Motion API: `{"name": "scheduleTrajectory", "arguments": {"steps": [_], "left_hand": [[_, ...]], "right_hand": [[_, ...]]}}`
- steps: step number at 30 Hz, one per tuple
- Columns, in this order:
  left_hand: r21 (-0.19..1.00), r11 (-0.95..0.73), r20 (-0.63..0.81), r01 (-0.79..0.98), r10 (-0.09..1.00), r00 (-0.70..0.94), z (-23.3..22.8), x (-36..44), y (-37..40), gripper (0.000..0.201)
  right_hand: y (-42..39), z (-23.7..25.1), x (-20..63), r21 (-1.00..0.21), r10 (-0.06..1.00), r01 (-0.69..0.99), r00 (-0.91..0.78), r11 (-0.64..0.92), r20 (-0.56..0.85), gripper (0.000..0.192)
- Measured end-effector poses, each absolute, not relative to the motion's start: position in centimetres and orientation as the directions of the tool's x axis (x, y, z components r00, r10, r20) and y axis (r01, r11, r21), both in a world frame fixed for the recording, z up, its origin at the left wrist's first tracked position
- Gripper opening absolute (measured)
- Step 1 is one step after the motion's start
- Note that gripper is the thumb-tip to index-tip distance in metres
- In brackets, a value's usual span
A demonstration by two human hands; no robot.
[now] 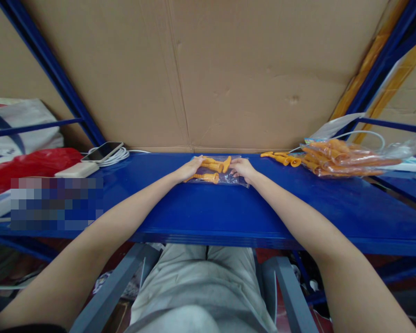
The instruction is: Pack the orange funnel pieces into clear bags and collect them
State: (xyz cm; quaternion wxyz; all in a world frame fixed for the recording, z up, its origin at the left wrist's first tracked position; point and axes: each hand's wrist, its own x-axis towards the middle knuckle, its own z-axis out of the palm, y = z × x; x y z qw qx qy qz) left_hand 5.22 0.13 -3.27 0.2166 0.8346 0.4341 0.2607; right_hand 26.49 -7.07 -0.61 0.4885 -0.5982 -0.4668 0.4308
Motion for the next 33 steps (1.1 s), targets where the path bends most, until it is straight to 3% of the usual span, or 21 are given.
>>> {"name": "scheduleTrajectory", "arguments": {"steps": [3,8,17,26,33], "left_hand": [[0.433,-0.468,0.131,0.770,0.878,0.460,-2.6,4.9,-0.7,0.067],[0.317,-0.501,0.089,0.805,0.861,0.501,-2.2,5.1,-1.5,0.067],[0.298,-0.571,0.130,0.765,0.818,0.560,-2.3,5.3,-1.6,0.063],[0.257,-0.673,0.205,0.694,0.739,0.641,-2.1,5.7,-1.8,0.057],[0.300,-0.647,0.137,0.701,0.757,0.639,-2.7,5.9,-1.6,0.062]], "right_hand": [[-7.0,-0.7,26.6,-0.984,0.977,0.155,0.207,-0.092,-0.059,0.018],[-7.0,-0.8,26.4,-0.977,0.974,0.189,0.222,-0.095,-0.052,0.017],[-7.1,-0.9,26.8,-0.988,0.976,0.131,0.210,-0.088,-0.059,0.020],[-7.0,-0.7,26.5,-0.977,0.978,0.184,0.198,-0.104,-0.067,0.019],[-6.9,-0.9,26.5,-0.957,0.980,0.280,0.199,-0.080,-0.024,0.018]]}}
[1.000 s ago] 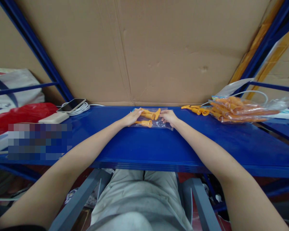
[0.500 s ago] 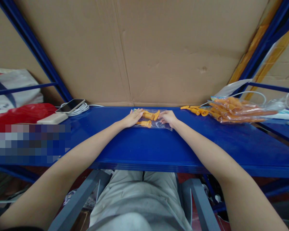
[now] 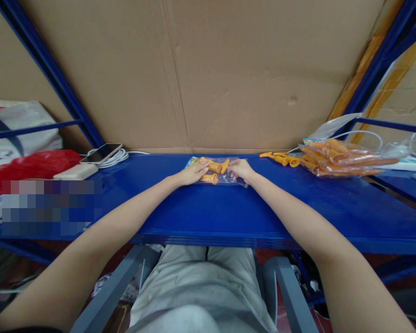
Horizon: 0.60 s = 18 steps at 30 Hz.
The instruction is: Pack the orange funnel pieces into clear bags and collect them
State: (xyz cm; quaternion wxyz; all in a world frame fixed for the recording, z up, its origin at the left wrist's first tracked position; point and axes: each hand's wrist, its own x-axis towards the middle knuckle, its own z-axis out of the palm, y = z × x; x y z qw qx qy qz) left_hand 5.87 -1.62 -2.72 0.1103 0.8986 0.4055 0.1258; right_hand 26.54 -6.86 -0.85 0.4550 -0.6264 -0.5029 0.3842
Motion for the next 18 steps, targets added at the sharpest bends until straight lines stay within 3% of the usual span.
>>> {"name": "scheduleTrajectory", "arguments": {"steps": [8,12,18], "left_hand": [[0.322,-0.634,0.119,0.703,0.764,0.634,-2.84,5.76,-1.37,0.064],[0.312,-0.648,0.116,0.695,0.752,0.649,-3.05,5.68,-1.02,0.065],[0.323,-0.644,0.109,0.693,0.753,0.649,-3.00,5.72,-1.08,0.066]], "right_hand": [[-6.68,-1.08,26.96,-0.944,0.994,0.327,0.108,-0.037,-0.001,0.015],[-6.58,-1.29,26.99,-0.923,0.993,0.385,0.105,0.006,0.051,0.036],[-7.02,-0.89,27.09,-0.900,1.000,0.436,0.028,-0.017,-0.005,0.032]]}}
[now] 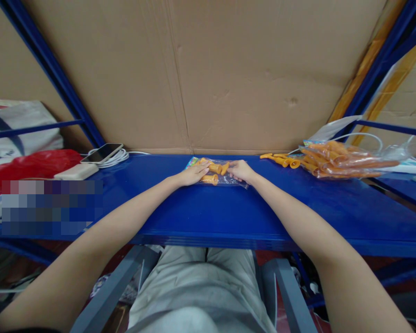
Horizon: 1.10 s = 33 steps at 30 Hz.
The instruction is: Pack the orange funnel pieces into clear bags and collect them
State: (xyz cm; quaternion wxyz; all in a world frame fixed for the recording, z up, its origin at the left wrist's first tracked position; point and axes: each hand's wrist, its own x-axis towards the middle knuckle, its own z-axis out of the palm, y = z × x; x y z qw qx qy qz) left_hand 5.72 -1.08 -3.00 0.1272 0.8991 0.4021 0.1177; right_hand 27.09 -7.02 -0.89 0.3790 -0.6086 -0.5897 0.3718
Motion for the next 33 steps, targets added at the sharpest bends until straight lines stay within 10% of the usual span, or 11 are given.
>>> {"name": "scheduleTrajectory", "arguments": {"steps": [33], "left_hand": [[0.270,-0.617,0.039,0.739,0.774,0.632,-2.3,6.0,-1.7,0.067]], "right_hand": [[-6.6,-1.0,27.8,-0.901,0.999,0.433,-0.017,-0.031,-0.042,0.035]]}}
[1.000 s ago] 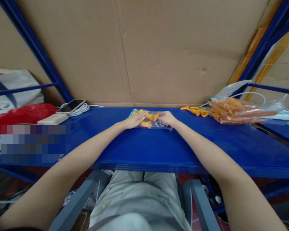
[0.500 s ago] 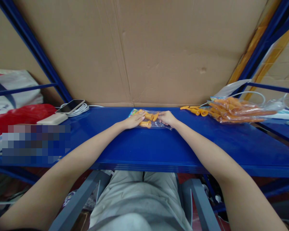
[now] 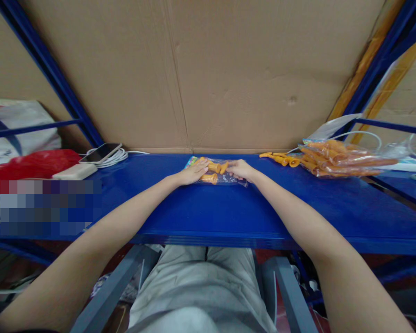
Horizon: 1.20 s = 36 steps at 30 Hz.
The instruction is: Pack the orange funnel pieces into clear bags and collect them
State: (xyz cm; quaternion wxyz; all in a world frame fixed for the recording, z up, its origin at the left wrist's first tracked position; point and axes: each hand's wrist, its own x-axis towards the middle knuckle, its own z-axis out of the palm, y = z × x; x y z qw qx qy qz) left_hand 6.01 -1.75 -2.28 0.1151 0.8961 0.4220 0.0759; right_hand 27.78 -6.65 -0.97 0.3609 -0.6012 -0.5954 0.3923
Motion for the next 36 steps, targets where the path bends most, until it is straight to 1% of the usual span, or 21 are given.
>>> {"name": "scheduleTrajectory", "arguments": {"steps": [3,5,7,8,10,12,14,16,18,20,22,25,27,28,30,31,33,36], "left_hand": [[0.243,-0.618,0.021,0.748,0.774,0.633,-2.4,6.0,-1.4,0.069],[0.233,-0.611,0.019,0.757,0.781,0.624,-2.5,5.8,-1.0,0.070],[0.234,-0.597,0.032,0.768,0.794,0.607,-2.7,5.5,-0.5,0.070],[0.240,-0.588,0.044,0.772,0.801,0.597,-2.7,5.2,-0.2,0.070],[0.254,-0.572,0.066,0.780,0.815,0.576,-2.9,4.6,0.6,0.070],[0.251,-0.562,0.081,0.789,0.824,0.561,-3.1,3.9,1.5,0.070],[0.232,-0.544,0.093,0.806,0.838,0.539,-3.2,3.1,2.3,0.071],[0.216,-0.525,0.096,0.823,0.850,0.518,-3.3,2.5,2.9,0.071],[0.209,-0.511,0.095,0.834,0.859,0.503,-3.3,2.1,3.1,0.070],[0.210,-0.501,0.092,0.840,0.865,0.493,-3.2,1.9,3.1,0.069],[0.214,-0.494,0.087,0.843,0.869,0.487,-3.0,1.9,2.8,0.069],[0.225,-0.484,0.086,0.845,0.874,0.478,-2.9,2.0,2.6,0.067],[0.226,-0.489,0.098,0.843,0.872,0.479,-3.0,2.0,2.5,0.066],[0.222,-0.494,0.104,0.841,0.869,0.483,-3.0,2.0,2.6,0.066],[0.215,-0.499,0.112,0.839,0.866,0.487,-3.1,2.0,2.6,0.066],[0.213,-0.498,0.111,0.841,0.867,0.486,-3.1,2.0,2.5,0.067],[0.214,-0.490,0.105,0.845,0.871,0.479,-3.0,2.0,2.4,0.068],[0.220,-0.480,0.109,0.849,0.877,0.468,-2.9,2.1,2.1,0.067]], "right_hand": [[-6.2,-0.6,28.5,-0.884,1.000,0.468,0.003,-0.009,-0.008,0.019],[-5.9,0.0,29.5,-0.838,0.995,0.545,0.074,0.015,0.066,0.014],[-5.6,0.6,31.2,-0.741,0.965,0.671,0.174,0.029,0.194,0.016],[-5.4,0.9,32.2,-0.658,0.937,0.753,0.219,0.016,0.274,0.017],[-5.4,1.1,34.5,-0.455,0.868,0.887,0.287,-0.081,0.405,0.022],[-5.4,0.9,36.7,-0.293,0.831,0.930,0.337,-0.222,0.442,0.030],[-5.4,0.2,38.6,-0.186,0.802,0.916,0.400,-0.354,0.444,0.037],[-5.3,-0.6,40.0,-0.126,0.810,0.886,0.459,-0.445,0.366,0.042],[-5.1,-1.1,40.8,-0.092,0.824,0.875,0.478,-0.475,0.303,0.043],[-4.9,-1.1,40.9,-0.094,0.828,0.878,0.474,-0.469,0.299,0.039],[-4.8,-0.7,40.6,-0.148,0.833,0.887,0.461,-0.437,0.304,0.036],[-4.9,0.3,39.7,-0.288,0.884,0.906,0.386,-0.309,0.263,0.047],[-4.9,0.5,39.1,-0.314,0.905,0.920,0.326,-0.236,0.275,0.049],[-4.8,0.5,38.8,-0.294,0.903,0.930,0.308,-0.220,0.299,0.047],[-4.6,0.1,38.5,-0.215,0.898,0.957,0.264,-0.197,0.351,0.040],[-4.5,-0.3,38.5,-0.168,0.902,0.971,0.223,-0.172,0.370,0.040],[-4.3,-1.1,38.4,-0.081,0.921,0.991,0.127,-0.104,0.369,0.047],[-4.1,-2.0,38.5,0.000,0.941,1.000,0.026,-0.027,0.338,0.050]]}}
